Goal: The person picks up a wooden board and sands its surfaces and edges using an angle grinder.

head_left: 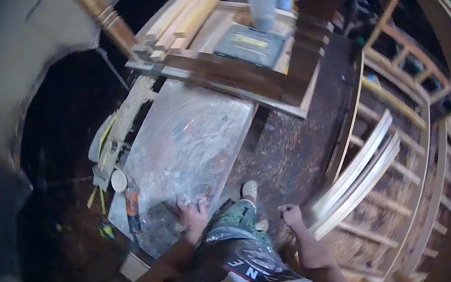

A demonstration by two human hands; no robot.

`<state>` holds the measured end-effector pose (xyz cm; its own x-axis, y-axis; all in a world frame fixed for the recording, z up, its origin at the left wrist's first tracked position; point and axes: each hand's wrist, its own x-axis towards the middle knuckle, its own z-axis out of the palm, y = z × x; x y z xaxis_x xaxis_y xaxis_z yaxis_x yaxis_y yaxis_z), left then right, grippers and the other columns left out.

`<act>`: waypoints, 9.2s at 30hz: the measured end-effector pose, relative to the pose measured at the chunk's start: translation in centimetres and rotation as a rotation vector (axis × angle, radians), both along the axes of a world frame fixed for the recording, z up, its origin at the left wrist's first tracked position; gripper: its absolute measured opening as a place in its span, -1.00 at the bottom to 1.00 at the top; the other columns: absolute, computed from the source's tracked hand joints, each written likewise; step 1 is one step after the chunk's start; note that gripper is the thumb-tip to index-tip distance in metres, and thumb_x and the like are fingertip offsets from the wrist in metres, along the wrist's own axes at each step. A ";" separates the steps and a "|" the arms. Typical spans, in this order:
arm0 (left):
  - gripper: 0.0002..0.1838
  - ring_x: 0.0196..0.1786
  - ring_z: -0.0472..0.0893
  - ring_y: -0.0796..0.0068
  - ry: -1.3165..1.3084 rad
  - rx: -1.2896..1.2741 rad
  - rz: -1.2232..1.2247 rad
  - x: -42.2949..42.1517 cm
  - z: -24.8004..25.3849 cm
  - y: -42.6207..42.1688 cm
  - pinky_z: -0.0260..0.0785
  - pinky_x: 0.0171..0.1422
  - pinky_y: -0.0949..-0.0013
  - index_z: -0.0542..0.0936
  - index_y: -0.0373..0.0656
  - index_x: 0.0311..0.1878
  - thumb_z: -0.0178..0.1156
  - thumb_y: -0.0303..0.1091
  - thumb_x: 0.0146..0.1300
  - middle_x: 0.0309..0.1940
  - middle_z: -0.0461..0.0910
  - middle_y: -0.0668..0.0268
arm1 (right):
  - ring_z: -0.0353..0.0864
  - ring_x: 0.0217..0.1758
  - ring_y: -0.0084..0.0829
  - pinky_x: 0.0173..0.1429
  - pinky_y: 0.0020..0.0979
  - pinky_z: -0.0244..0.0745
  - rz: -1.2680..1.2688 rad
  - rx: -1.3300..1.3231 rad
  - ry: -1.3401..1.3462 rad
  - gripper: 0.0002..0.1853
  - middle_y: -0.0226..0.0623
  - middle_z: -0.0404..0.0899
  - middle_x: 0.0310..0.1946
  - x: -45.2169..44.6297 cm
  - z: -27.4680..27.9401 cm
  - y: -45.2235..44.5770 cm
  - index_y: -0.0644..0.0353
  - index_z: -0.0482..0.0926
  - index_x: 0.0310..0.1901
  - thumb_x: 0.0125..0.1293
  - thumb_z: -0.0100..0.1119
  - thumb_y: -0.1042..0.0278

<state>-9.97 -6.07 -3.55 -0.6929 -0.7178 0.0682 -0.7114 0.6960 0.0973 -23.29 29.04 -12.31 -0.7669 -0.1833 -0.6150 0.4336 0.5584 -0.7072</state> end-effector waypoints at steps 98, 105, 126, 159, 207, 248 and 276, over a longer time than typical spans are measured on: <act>-0.07 -0.21 0.69 0.28 0.784 2.545 -0.690 26.8 39.9 -4.0 0.54 -0.25 0.24 0.45 -0.05 0.28 -0.38 0.61 0.35 -0.13 0.65 0.18 | 0.71 -0.35 -0.28 -0.21 -0.31 0.68 -0.185 -1.156 0.324 -0.49 -0.13 0.68 -0.32 27.5 47.1 -31.3 0.28 0.59 -0.05 0.45 0.05 -0.12; -0.10 -0.25 0.70 0.29 0.764 2.541 -0.718 26.6 41.1 -4.3 0.55 -0.32 0.26 0.45 -0.01 0.28 -0.31 0.61 0.34 -0.15 0.64 0.22 | 0.71 -0.25 -0.26 -0.14 -0.28 0.67 -0.122 -1.144 0.371 -0.47 -0.11 0.67 -0.24 27.3 49.1 -32.2 0.28 0.55 0.04 0.49 -0.02 -0.12; -0.45 -0.20 0.67 0.39 0.203 1.576 -0.247 40.8 15.7 -21.6 0.55 -0.09 0.26 0.52 -0.29 0.11 0.46 -0.38 0.04 -0.15 0.62 0.25 | 0.63 0.07 -0.25 0.17 -0.15 0.54 -0.291 -0.934 -0.271 -0.46 -0.15 0.60 0.02 19.5 24.2 -40.2 0.14 0.46 0.21 0.50 0.01 -0.17; -0.52 -0.10 0.65 -0.31 0.007 0.483 -0.022 42.5 12.3 -38.8 0.47 0.02 -0.19 0.62 -0.36 -0.22 0.36 -0.01 0.22 -0.30 0.67 -0.23 | 0.72 0.01 -0.06 0.10 -0.15 0.60 0.123 0.404 0.467 -0.27 0.10 0.68 -0.09 26.8 12.1 -56.9 0.47 0.54 0.05 0.02 0.50 -0.03; -0.69 -0.36 0.59 0.54 -0.199 1.757 -0.868 26.4 12.1 -27.7 0.40 -0.29 0.38 0.68 -0.31 -0.24 0.36 -0.18 0.29 -0.39 0.71 0.28 | 0.67 -0.09 -0.18 0.09 -0.04 0.62 -0.858 -1.061 0.176 -0.70 -0.20 0.66 -0.15 34.5 22.4 -40.5 0.21 0.53 0.01 0.38 0.20 0.21; -0.22 -0.23 0.59 -0.30 -0.550 0.818 -0.181 50.5 11.8 -55.6 0.34 -0.14 -0.11 0.59 -0.48 -0.36 0.09 0.30 0.33 -0.45 0.55 -0.28 | 0.68 0.05 0.04 0.18 -0.14 0.54 0.236 0.118 0.190 -0.47 0.09 0.68 -0.09 32.7 30.6 -37.2 0.29 0.48 0.11 0.20 0.33 0.13; -0.13 -0.28 0.67 -0.18 -0.619 0.612 -0.390 51.1 9.8 -60.1 0.37 -0.19 -0.12 0.61 -0.50 -0.34 0.01 0.39 0.30 -0.51 0.58 -0.20 | 0.66 0.08 0.14 0.18 -0.02 0.55 0.105 0.219 0.262 -0.39 0.18 0.67 -0.05 35.2 31.1 -39.0 0.33 0.48 0.11 0.16 0.34 0.05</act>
